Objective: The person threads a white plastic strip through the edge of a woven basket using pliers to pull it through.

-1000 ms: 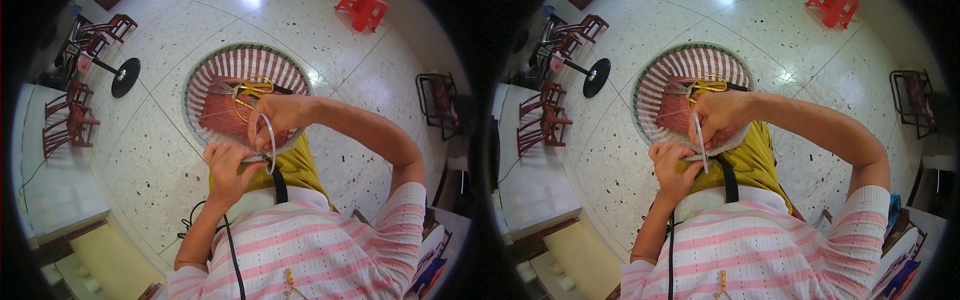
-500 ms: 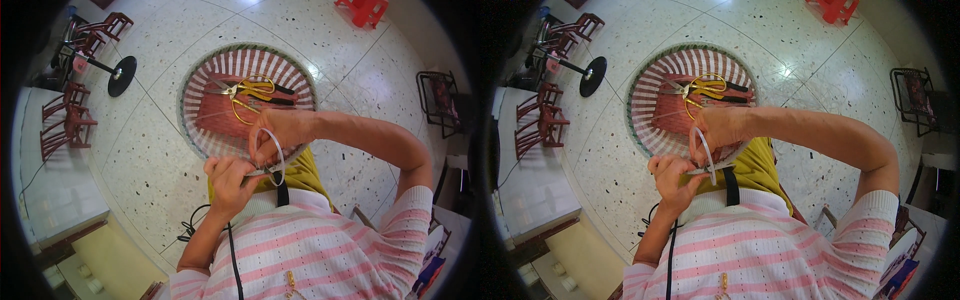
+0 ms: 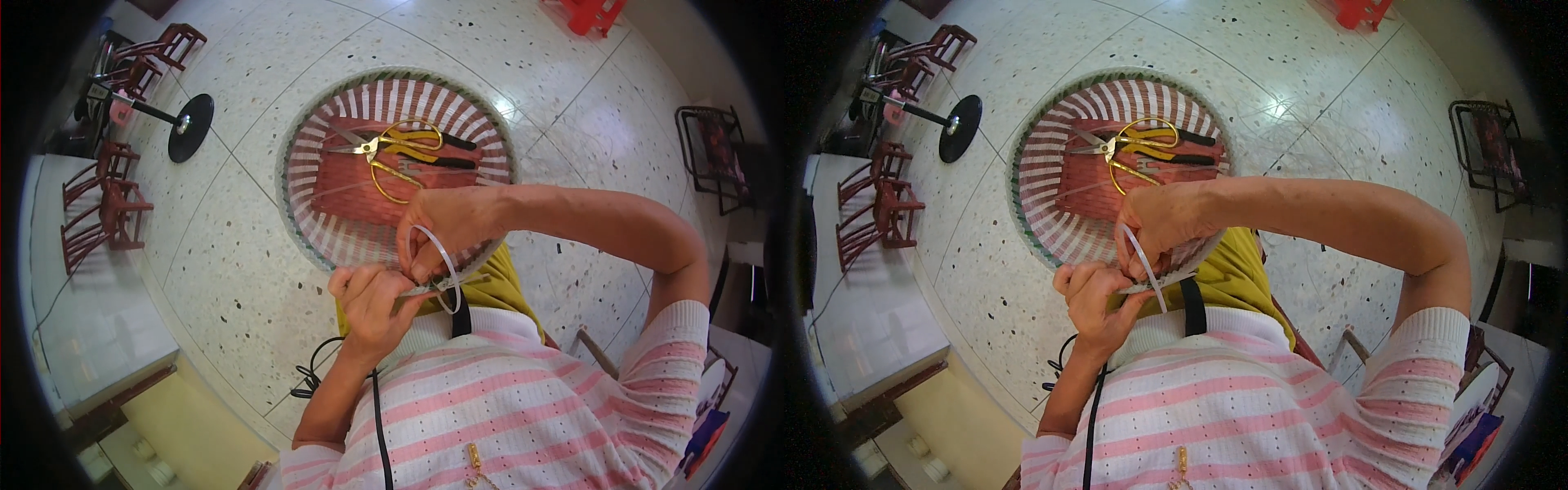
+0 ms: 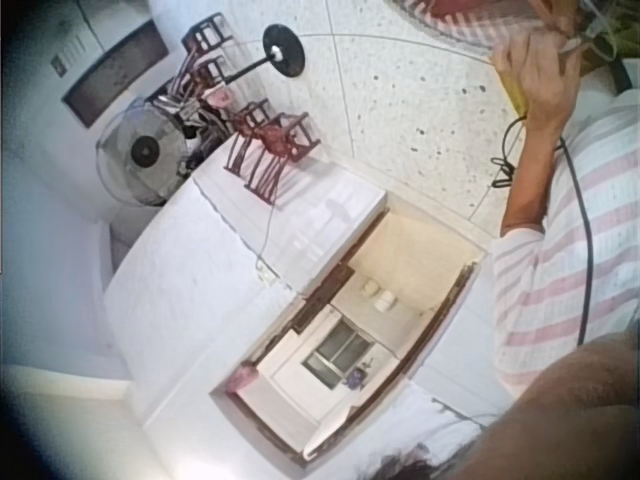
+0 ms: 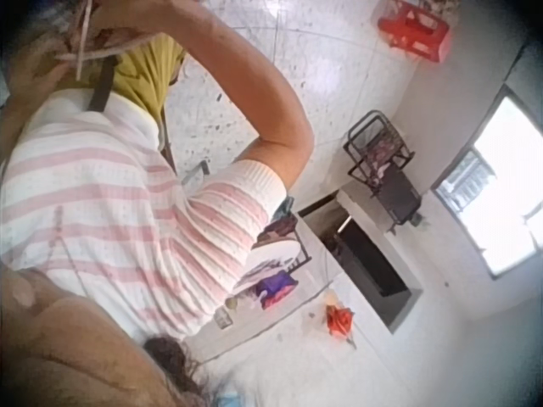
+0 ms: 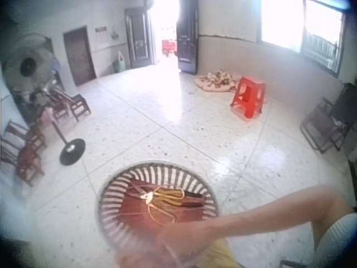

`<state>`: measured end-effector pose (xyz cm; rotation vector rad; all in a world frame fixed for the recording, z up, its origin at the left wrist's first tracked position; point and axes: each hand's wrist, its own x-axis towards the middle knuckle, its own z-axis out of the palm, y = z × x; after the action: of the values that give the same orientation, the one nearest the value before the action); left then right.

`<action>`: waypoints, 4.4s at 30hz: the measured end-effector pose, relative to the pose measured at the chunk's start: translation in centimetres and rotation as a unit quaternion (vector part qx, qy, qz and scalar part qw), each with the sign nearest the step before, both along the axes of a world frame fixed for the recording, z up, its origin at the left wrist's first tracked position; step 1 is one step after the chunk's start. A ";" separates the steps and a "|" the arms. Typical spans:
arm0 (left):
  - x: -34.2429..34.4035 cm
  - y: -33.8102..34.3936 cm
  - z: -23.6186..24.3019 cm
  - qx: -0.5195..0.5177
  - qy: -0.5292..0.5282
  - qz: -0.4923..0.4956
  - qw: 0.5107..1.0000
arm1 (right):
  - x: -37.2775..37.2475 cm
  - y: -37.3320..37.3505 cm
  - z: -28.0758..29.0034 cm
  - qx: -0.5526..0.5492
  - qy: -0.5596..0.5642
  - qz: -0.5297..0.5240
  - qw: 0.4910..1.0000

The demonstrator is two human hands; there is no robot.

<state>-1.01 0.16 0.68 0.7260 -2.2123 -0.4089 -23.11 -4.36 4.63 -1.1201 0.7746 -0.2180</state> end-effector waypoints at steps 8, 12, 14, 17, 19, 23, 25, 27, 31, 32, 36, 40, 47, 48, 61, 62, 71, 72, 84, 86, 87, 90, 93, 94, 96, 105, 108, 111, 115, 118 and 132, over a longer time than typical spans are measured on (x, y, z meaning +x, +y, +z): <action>-0.4 -0.4 1.0 0.030 -0.013 0.007 0.999 | -0.4 -0.6 1.1 -0.037 0.088 0.037 0.995; -0.9 -1.3 1.2 0.027 -0.003 0.001 1.000 | -1.3 -1.4 0.7 -0.004 0.062 0.037 0.997; -1.2 -1.8 1.5 0.031 0.004 -0.005 1.000 | -1.6 -1.4 -0.8 0.011 0.032 0.018 0.999; -1.4 -2.2 1.7 0.029 0.023 -0.006 0.999 | -1.6 -1.4 -0.9 -0.019 0.011 0.005 1.000; -1.1 -2.7 1.9 0.033 0.014 -0.021 0.999 | -1.5 -1.5 0.0 -0.064 0.020 0.012 0.998; -0.3 -3.3 2.2 0.072 -0.005 -0.071 0.995 | -1.5 -1.8 0.6 -0.049 0.057 -0.012 0.997; -0.3 -3.6 2.7 0.085 -0.002 -0.080 0.993 | -1.6 -1.9 0.6 -0.043 0.047 -0.016 0.998; -0.3 -3.7 3.0 0.098 0.000 -0.088 0.991 | -1.7 -2.0 0.7 -0.011 -0.003 -0.032 0.999; -1.0 -3.4 3.3 0.102 0.016 -0.069 0.992 | -2.0 -2.3 0.0 0.015 -0.010 -0.033 0.999; -1.1 -3.3 3.3 0.101 0.024 -0.055 0.993 | -2.0 -2.5 -0.3 0.014 -0.024 -0.020 0.999; -0.9 -3.4 2.8 0.098 0.014 -0.056 0.994 | -2.0 -2.6 -0.4 0.053 -0.044 -0.023 0.997; -1.3 -3.5 3.0 0.095 0.017 -0.049 0.994 | -2.1 -2.6 -0.5 0.063 -0.056 -0.022 0.996; -1.7 -3.4 3.0 0.085 0.011 -0.044 0.995 | -2.0 -2.5 -0.1 0.066 -0.016 -0.044 0.997; -1.8 -3.5 3.1 0.084 0.010 -0.046 0.995 | -2.1 -2.5 -0.3 0.073 -0.026 -0.046 0.996; -2.0 -3.6 2.6 0.055 0.017 -0.019 0.998 | -2.1 -2.7 0.1 0.036 -0.013 -0.003 0.999; -1.9 -3.7 2.5 0.053 0.012 -0.024 0.998 | -2.3 -2.8 0.3 0.022 0.002 -0.001 1.000; -1.9 -3.7 2.7 0.050 0.002 -0.021 0.999 | -2.2 -2.7 0.0 -0.080 0.014 -0.013 0.997; -2.0 -3.8 2.7 0.049 0.001 -0.024 0.999 | -2.3 -2.8 -0.5 -0.084 0.004 -0.006 0.996; -2.1 -3.7 2.5 0.053 0.013 -0.020 0.998 | -2.1 -2.6 0.6 -0.103 0.019 -0.018 0.994; -1.9 -3.6 2.3 0.051 0.005 -0.023 0.998 | -2.2 -2.5 0.9 -0.108 0.022 -0.016 0.994; -1.8 -3.6 2.3 0.052 0.004 -0.023 0.998 | -2.2 -2.5 1.0 -0.114 0.025 -0.015 0.993; -1.8 -3.7 2.3 0.050 0.003 -0.023 0.998 | -2.1 -2.6 1.0 -0.129 0.021 -0.004 0.991; -1.8 -3.7 2.4 0.053 0.001 -0.020 0.998 | -2.1 -2.8 1.1 -0.144 0.038 0.005 0.989; -1.9 -3.8 2.4 0.049 0.001 -0.022 0.999 | -2.0 -2.8 1.1 -0.144 0.038 0.005 0.989; -2.0 -3.9 2.6 0.045 0.002 -0.023 0.999 | -2.0 -2.8 1.2 -0.155 0.045 0.007 0.987; -2.0 -4.0 2.3 0.036 0.004 -0.022 0.999 | -1.8 -2.9 0.1 -0.166 0.020 0.004 0.986; -2.0 -4.1 2.3 0.035 0.007 -0.023 0.999 | -1.9 -3.0 -0.5 -0.144 -0.015 -0.009 0.989; -2.0 -4.1 2.3 0.031 0.008 -0.024 0.999 | -2.0 -2.9 0.1 -0.167 0.000 -0.012 0.986; -1.8 -4.2 2.3 0.032 0.001 -0.026 0.999 | -1.9 -2.6 0.7 -0.181 0.008 -0.002 0.983; -1.8 -4.2 2.3 0.030 0.006 -0.028 0.999 | -1.8 -2.5 1.0 -0.183 0.004 -0.009 0.983; -1.8 -4.4 2.3 0.027 0.003 -0.025 0.999 | -1.9 -2.8 0.2 -0.104 -0.018 -0.020 0.994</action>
<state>-2.85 -4.23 3.01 0.6973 -2.2254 -0.4972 -25.02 -7.19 4.81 -1.2945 0.7541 -0.3589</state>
